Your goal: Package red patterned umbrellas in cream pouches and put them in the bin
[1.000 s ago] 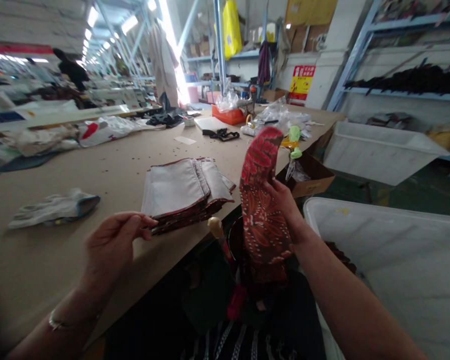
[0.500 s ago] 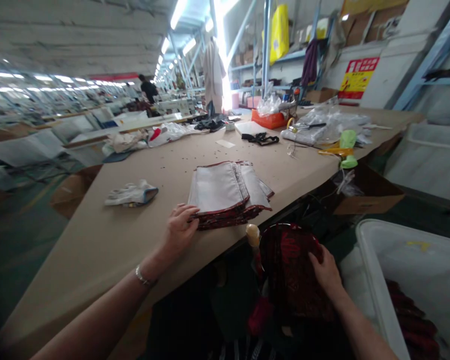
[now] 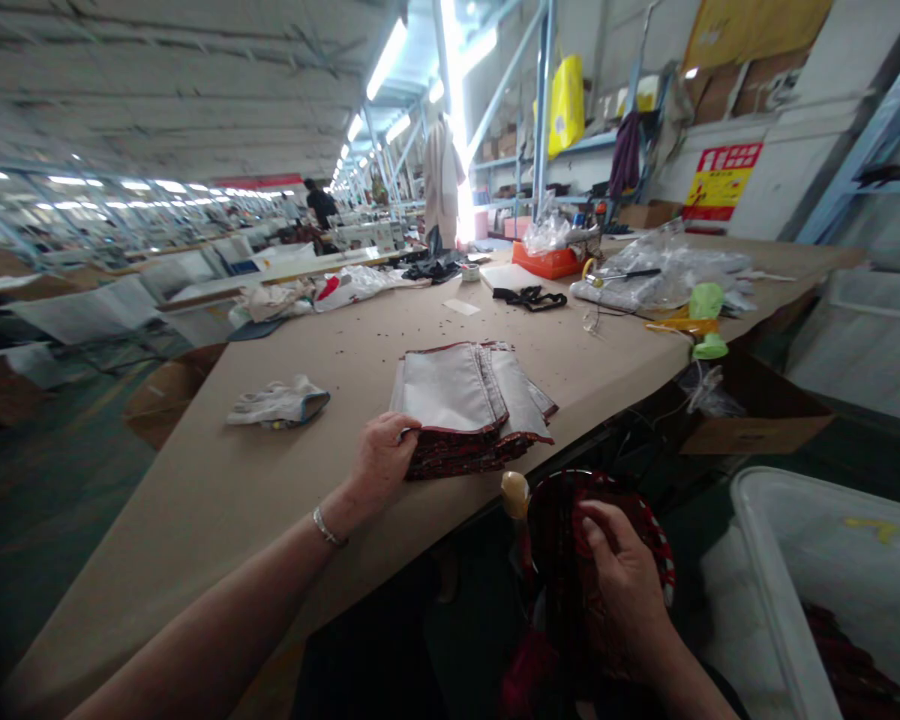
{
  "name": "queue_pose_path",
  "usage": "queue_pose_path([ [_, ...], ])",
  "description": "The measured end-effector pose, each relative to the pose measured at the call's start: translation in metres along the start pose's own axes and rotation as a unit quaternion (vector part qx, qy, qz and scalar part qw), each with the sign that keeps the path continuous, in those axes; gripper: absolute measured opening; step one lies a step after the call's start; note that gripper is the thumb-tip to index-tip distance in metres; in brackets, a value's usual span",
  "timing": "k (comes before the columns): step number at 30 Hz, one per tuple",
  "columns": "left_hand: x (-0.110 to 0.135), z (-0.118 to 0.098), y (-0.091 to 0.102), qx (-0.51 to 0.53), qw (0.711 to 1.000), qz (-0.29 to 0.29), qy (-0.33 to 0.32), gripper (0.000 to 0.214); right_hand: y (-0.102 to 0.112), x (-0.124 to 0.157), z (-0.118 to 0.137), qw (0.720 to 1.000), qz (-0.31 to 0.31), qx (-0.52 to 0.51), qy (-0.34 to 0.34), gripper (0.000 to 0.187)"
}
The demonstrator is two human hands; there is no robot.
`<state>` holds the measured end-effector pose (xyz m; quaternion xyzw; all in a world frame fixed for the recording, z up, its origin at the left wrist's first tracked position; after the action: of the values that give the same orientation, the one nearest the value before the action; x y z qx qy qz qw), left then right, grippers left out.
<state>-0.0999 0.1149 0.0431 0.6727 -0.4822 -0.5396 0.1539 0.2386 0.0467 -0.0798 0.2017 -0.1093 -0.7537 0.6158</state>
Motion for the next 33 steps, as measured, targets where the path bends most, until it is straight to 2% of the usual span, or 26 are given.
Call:
queue_pose_path([
  [2,-0.009,-0.009,0.008,0.003,1.000,-0.026,-0.006,0.019,-0.006,-0.015,0.085,0.985,-0.001,0.002,0.171,0.025],
  [4,-0.017,-0.021,0.016,0.007,0.999,-0.044,-0.013,0.018,-0.028,-0.026,0.160,0.950,0.043,0.035,0.307,0.022],
  [6,-0.022,-0.034,0.023,0.016,0.998,-0.051,-0.023,0.018,-0.061,-0.040,0.208,0.920,0.088,0.128,0.360,0.028],
  [8,-0.022,-0.045,0.030,0.030,0.998,-0.052,-0.035,0.019,-0.093,-0.056,0.227,0.899,0.115,0.227,0.356,0.041],
  [9,-0.021,-0.048,0.033,0.039,0.997,-0.052,-0.042,0.019,-0.107,-0.064,0.229,0.889,0.127,0.271,0.346,0.045],
  [11,-0.015,-0.051,0.041,0.056,0.996,-0.054,-0.049,0.018,-0.125,-0.077,0.224,0.867,0.153,0.346,0.326,0.041],
  [13,-0.006,-0.047,0.046,0.071,0.995,-0.058,-0.045,0.017,-0.127,-0.088,0.215,0.852,0.164,0.399,0.298,0.035],
  [14,0.000,-0.043,0.048,0.080,0.994,-0.063,-0.035,0.017,-0.122,-0.093,0.210,0.854,0.162,0.412,0.273,0.037],
  [16,0.013,-0.030,0.046,0.108,0.991,-0.075,0.008,0.016,-0.105,-0.099,0.202,0.881,0.143,0.397,0.215,0.041],
  [18,0.025,-0.014,0.035,0.177,0.977,-0.067,0.097,0.012,-0.088,-0.096,0.200,0.915,0.112,0.331,0.202,0.048],
  [19,0.031,-0.007,0.026,0.237,0.957,-0.052,0.159,0.006,-0.083,-0.089,0.200,0.926,0.093,0.290,0.224,0.054],
  [20,0.037,-0.002,0.018,0.314,0.921,-0.042,0.226,0.002,-0.080,-0.080,0.201,0.930,0.081,0.252,0.257,0.058],
  [22,0.046,-0.005,0.011,0.471,0.815,-0.068,0.330,0.010,-0.081,-0.058,0.196,0.921,0.071,0.200,0.327,0.061],
  [24,0.049,-0.022,0.017,0.592,0.708,-0.118,0.366,0.024,-0.087,-0.038,0.185,0.912,0.079,0.169,0.365,0.057],
  [25,0.048,-0.034,0.022,0.634,0.669,-0.128,0.366,0.031,-0.089,-0.031,0.177,0.915,0.089,0.153,0.364,0.054],
  [27,0.048,-0.055,0.028,0.688,0.618,-0.109,0.363,0.038,-0.089,-0.026,0.159,0.934,0.114,0.112,0.319,0.045],
  [28,0.050,-0.062,0.027,0.697,0.611,-0.093,0.363,0.039,-0.087,-0.026,0.149,0.946,0.134,0.087,0.283,0.039],
  [29,0.053,-0.066,0.025,0.691,0.620,-0.076,0.363,0.039,-0.082,-0.027,0.140,0.956,0.151,0.058,0.246,0.035],
  [30,0.058,-0.067,0.021,0.670,0.646,-0.061,0.361,0.039,-0.076,-0.028,0.133,0.962,0.162,0.030,0.216,0.030],
  [32,0.070,-0.066,0.009,0.592,0.730,-0.013,0.342,0.037,-0.063,-0.029,0.123,0.966,0.174,-0.011,0.190,0.026],
  [33,0.076,-0.067,0.000,0.551,0.769,0.030,0.324,0.038,-0.058,-0.030,0.120,0.967,0.171,-0.025,0.185,0.026],
])
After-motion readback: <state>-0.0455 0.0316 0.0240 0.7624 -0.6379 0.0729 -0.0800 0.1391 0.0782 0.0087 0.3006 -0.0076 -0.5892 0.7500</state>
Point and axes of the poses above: each hand's wrist, its own x-axis away from the middle knuckle, its own y-axis out of the back of the hand, z = x × y, the point moved 8 cm from there along -x, towards the middle knuckle, and after that the axes turned 1 degree about -y, right-handed, at the moved point
